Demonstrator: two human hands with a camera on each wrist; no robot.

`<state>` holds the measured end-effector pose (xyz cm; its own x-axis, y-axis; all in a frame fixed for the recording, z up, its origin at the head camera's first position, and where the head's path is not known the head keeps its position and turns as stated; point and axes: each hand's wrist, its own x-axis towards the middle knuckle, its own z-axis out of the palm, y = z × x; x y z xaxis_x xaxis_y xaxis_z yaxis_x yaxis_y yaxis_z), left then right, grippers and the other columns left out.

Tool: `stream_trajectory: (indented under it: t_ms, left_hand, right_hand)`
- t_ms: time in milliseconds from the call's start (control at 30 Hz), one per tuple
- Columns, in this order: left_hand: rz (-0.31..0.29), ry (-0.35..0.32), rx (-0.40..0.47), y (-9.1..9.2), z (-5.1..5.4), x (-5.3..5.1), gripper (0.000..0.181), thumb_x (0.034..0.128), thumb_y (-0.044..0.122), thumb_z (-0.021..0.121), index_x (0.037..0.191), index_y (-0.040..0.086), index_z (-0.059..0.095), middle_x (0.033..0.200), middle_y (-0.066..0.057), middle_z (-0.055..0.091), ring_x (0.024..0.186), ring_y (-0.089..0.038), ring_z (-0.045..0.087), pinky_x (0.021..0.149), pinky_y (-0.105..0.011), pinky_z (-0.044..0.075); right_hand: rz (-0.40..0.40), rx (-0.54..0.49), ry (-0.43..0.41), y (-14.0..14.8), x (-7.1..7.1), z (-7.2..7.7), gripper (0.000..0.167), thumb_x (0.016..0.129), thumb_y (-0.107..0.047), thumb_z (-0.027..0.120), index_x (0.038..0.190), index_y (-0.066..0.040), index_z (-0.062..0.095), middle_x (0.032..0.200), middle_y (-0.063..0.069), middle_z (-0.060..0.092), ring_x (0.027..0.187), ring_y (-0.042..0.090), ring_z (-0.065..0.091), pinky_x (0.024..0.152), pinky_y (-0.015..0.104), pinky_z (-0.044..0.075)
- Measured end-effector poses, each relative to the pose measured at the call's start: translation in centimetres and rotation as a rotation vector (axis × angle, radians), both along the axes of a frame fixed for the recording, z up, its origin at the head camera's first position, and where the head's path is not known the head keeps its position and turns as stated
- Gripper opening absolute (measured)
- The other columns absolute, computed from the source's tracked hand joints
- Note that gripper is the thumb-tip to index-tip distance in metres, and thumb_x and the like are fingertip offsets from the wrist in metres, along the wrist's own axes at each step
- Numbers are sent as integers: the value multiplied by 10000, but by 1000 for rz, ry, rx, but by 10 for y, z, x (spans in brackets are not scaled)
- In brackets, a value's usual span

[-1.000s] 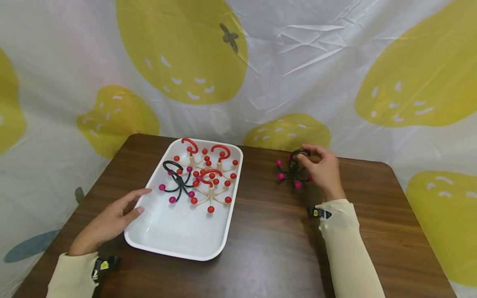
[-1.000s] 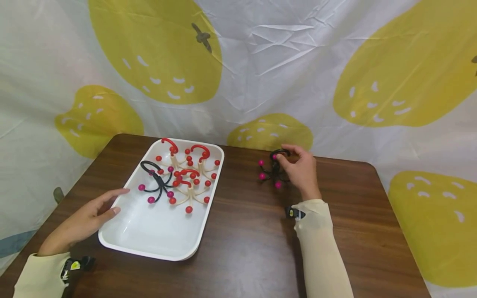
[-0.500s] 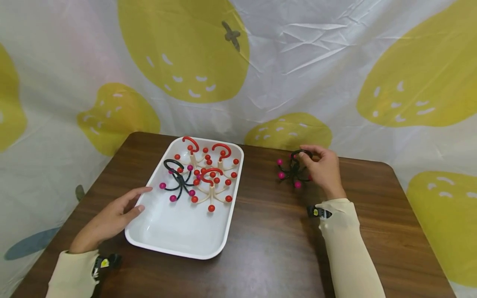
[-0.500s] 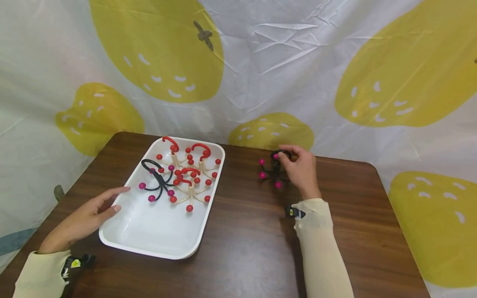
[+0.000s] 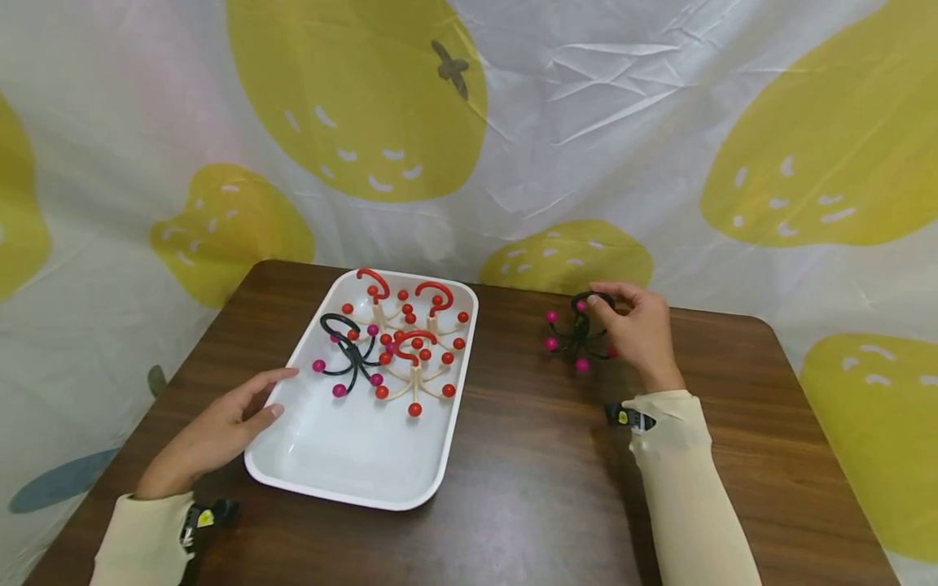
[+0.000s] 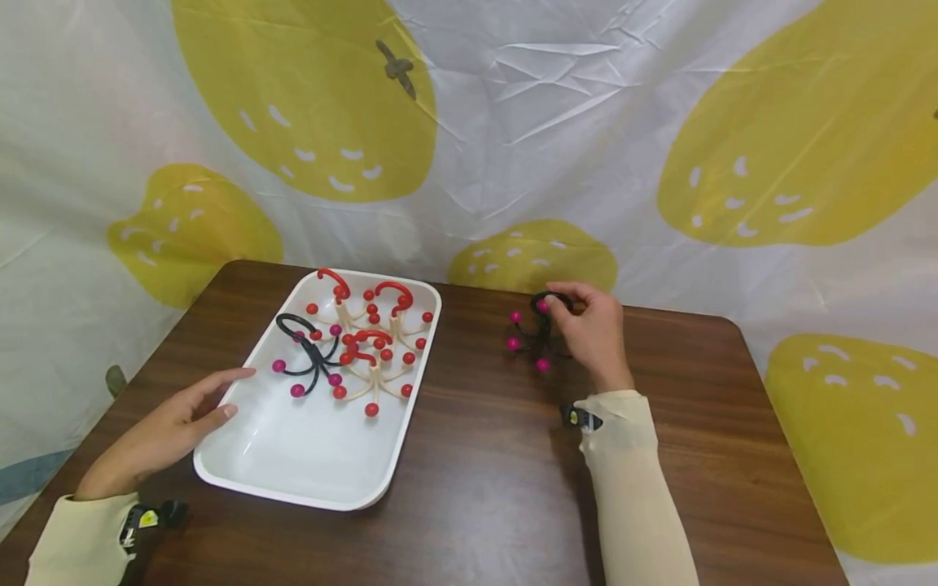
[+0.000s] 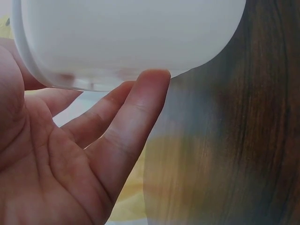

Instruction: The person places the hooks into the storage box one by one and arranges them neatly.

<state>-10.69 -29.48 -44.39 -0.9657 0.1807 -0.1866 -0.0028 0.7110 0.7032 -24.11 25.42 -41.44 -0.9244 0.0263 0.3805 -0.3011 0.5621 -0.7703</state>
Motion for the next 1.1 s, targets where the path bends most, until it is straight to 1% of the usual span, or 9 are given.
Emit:
stream_trajectory:
  t_ms: [100,167,267,433,667,767,900,1000,1100]
  left_hand:
    - [-6,19,12,0,0,0,561,1083,164,597,1610,136,408,1651,-295,370,1454,-545,404,1117,-744,389]
    - [-8,23,16,0,0,0,559,1084,165,595,1610,134,408,1651,-295,369,1454,-546,404,1116,-743,390]
    - [-6,13,8,0,0,-1,564,1088,187,593,1616,141,401,1652,-297,365,1444,-549,415,1108,-740,402]
    - [-1,-4,-2,0,-1,0,571,1089,204,592,1622,153,393,1653,-293,365,1425,-537,436,1094,-731,428]
    - [10,-17,11,0,-1,-1,573,1093,210,586,1626,155,385,1663,-303,340,1453,-558,399,1107,-739,399]
    - [12,-20,7,0,0,-1,577,1093,214,586,1629,157,381,1665,-301,337,1448,-556,406,1101,-732,412]
    - [3,-10,6,0,1,-2,574,1093,218,587,1627,150,387,1658,-304,347,1436,-554,427,1083,-719,444]
    - [-1,-1,6,1,1,-2,569,1091,208,589,1622,143,395,1652,-305,356,1434,-555,431,1081,-719,448]
    - [4,-7,3,1,0,-1,569,1091,199,588,1622,143,394,1652,-305,356,1430,-555,431,1086,-725,437]
  right_hand:
    - [7,-8,11,-2,2,4,248,1007,-235,744,1201,-91,797,1244,126,770,983,-45,640,828,119,517]
    - [11,-9,17,-3,4,6,243,1008,-234,742,1199,-94,798,1245,118,770,1005,-35,642,846,120,524]
    - [19,-9,23,-5,8,11,243,1008,-233,742,1199,-94,798,1247,117,768,1042,-35,636,865,110,522]
    - [44,-34,33,-10,14,19,246,1001,-217,752,1200,-80,797,1243,135,768,1046,-71,639,868,105,530]
    - [84,-50,83,-22,23,33,227,983,-157,767,1180,-48,799,1214,161,772,1011,-95,637,817,70,524]
    - [107,-68,102,-27,27,39,200,974,-128,773,1151,-39,805,1178,149,778,1011,-68,650,803,73,531]
    - [130,-81,132,-33,31,43,178,961,-100,783,1128,-46,814,1143,129,786,984,-40,660,769,83,535]
    - [141,-81,159,-37,34,46,172,956,-89,787,1121,-50,818,1128,134,791,936,-40,662,746,84,533]
    - [159,-93,177,-41,37,48,160,954,-76,785,1105,-39,820,1104,146,792,900,-27,667,738,90,541]
